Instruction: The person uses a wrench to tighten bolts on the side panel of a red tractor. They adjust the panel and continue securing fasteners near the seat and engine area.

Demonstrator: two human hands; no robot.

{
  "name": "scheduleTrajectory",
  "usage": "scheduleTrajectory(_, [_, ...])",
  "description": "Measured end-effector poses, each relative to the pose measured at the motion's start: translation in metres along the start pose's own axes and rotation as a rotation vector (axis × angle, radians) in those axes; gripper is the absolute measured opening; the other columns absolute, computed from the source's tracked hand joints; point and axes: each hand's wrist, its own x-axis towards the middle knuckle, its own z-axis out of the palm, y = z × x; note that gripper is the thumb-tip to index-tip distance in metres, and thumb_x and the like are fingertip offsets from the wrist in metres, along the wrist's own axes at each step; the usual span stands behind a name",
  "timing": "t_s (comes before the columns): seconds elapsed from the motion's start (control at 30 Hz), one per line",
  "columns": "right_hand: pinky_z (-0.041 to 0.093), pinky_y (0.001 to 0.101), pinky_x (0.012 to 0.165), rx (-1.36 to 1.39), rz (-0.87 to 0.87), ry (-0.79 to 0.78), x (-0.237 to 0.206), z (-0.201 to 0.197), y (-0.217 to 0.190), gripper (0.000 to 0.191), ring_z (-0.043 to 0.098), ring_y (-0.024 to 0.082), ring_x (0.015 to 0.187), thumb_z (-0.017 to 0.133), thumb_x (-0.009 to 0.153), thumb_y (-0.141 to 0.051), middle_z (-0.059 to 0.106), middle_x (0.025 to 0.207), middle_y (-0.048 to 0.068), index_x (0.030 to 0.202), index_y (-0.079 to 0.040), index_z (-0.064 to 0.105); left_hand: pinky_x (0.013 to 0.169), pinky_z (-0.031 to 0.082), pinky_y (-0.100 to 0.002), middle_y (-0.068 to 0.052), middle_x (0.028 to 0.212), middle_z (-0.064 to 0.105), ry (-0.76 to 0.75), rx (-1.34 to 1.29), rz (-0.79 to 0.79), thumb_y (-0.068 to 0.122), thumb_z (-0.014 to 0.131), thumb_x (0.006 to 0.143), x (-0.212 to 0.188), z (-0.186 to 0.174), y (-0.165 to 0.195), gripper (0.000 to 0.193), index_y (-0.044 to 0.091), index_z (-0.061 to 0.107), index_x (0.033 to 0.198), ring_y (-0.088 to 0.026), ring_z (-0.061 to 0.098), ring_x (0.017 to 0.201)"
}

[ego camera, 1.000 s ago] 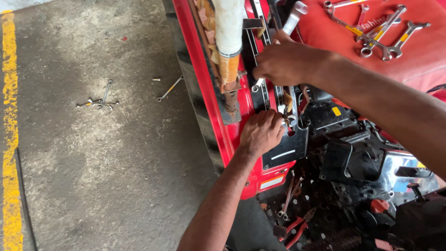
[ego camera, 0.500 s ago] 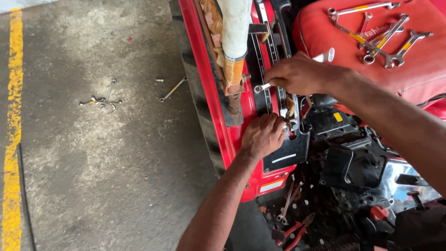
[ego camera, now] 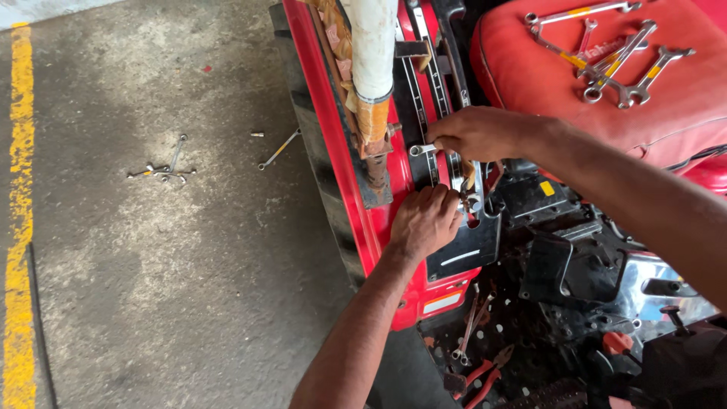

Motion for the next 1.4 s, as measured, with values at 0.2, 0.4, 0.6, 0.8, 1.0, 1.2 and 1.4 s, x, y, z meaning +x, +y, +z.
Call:
scheduleTrajectory(0.2, [0.048, 0.0492, 0.089, -0.101, -0.263, 0.217, 0.003, -0.010, 0.005, 0.021, 0.068, 0.025, 0.102, 0.058, 0.097, -0.023, 0.073, 0.103, 0.005, 0.112, -0.014, 0.071, 0.060, 0.056, -0.033, -0.009, 0.085, 0.065, 0.002, -0.024, 0.004, 0.022, 0.068, 0.092, 0.000, 0.000, -0.001, 0.019, 0.004, 0.067, 0.098, -0.018, 0.064, 0.071])
scheduleTrajectory(0.4, [0.033, 0.0536, 0.104, -0.691, -0.258, 0.142, 0.016, -0.027, -0.033, 0.017, 0.065, 0.018, 0.105, 0.065, 0.089, -0.023, 0.070, 0.097, -0.001, 0.101, -0.024, 0.076, 0.061, 0.056, -0.034, -0.008, 0.086, 0.065, -0.007, 0.008, 0.008, 0.023, 0.069, 0.092, 0.001, -0.002, 0.000, 0.019, 0.005, 0.066, 0.096, -0.018, 0.063, 0.071])
scheduleTrajectory(0.6, [0.046, 0.0506, 0.095, -0.603, -0.216, 0.140, 0.014, -0.011, -0.015, 0.013, 0.068, 0.020, 0.102, 0.063, 0.096, -0.020, 0.071, 0.095, 0.001, 0.103, -0.018, 0.073, 0.062, 0.055, -0.036, -0.007, 0.088, 0.064, 0.021, -0.016, -0.008, 0.023, 0.069, 0.091, 0.000, -0.006, 0.001, 0.018, 0.006, 0.065, 0.097, -0.019, 0.064, 0.074])
scheduleTrajectory(0.8, [0.054, 0.0470, 0.087, 0.093, -0.182, 0.201, 0.006, 0.006, 0.021, 0.023, 0.071, 0.025, 0.096, 0.058, 0.102, -0.024, 0.073, 0.107, 0.005, 0.121, -0.015, 0.068, 0.060, 0.055, -0.035, -0.009, 0.089, 0.064, 0.006, -0.014, -0.004, 0.023, 0.068, 0.092, 0.001, -0.007, 0.001, 0.019, 0.005, 0.064, 0.097, -0.019, 0.064, 0.072])
scheduleTrajectory(1.0, [0.039, 0.0502, 0.103, -0.498, -0.222, 0.137, 0.014, -0.018, -0.002, 0.019, 0.066, 0.019, 0.106, 0.060, 0.099, -0.025, 0.071, 0.099, 0.001, 0.111, -0.023, 0.075, 0.062, 0.056, -0.036, -0.009, 0.088, 0.064, 0.026, -0.028, -0.002, 0.027, 0.069, 0.090, 0.001, -0.006, 0.000, 0.024, 0.005, 0.063, 0.096, -0.019, 0.064, 0.073])
scheduleTrajectory(1.2, [0.027, 0.0526, 0.113, -0.919, -0.316, 0.123, 0.011, -0.031, -0.047, 0.029, 0.058, 0.014, 0.115, 0.072, 0.084, -0.021, 0.065, 0.103, -0.005, 0.111, -0.029, 0.075, 0.060, 0.055, -0.035, -0.009, 0.089, 0.064, -0.026, -0.020, -0.010, 0.026, 0.069, 0.091, 0.001, -0.005, 0.000, 0.023, 0.004, 0.065, 0.098, -0.018, 0.063, 0.072])
scheduleTrajectory(1.4, [0.025, 0.0499, 0.119, -0.961, -0.311, 0.120, 0.001, -0.037, -0.062, 0.033, 0.057, 0.012, 0.116, 0.074, 0.084, -0.023, 0.065, 0.103, -0.008, 0.115, -0.031, 0.074, 0.062, 0.056, -0.036, -0.008, 0.090, 0.064, 0.009, -0.030, -0.015, 0.026, 0.069, 0.090, 0.000, -0.004, 0.000, 0.024, 0.005, 0.065, 0.099, -0.019, 0.064, 0.074])
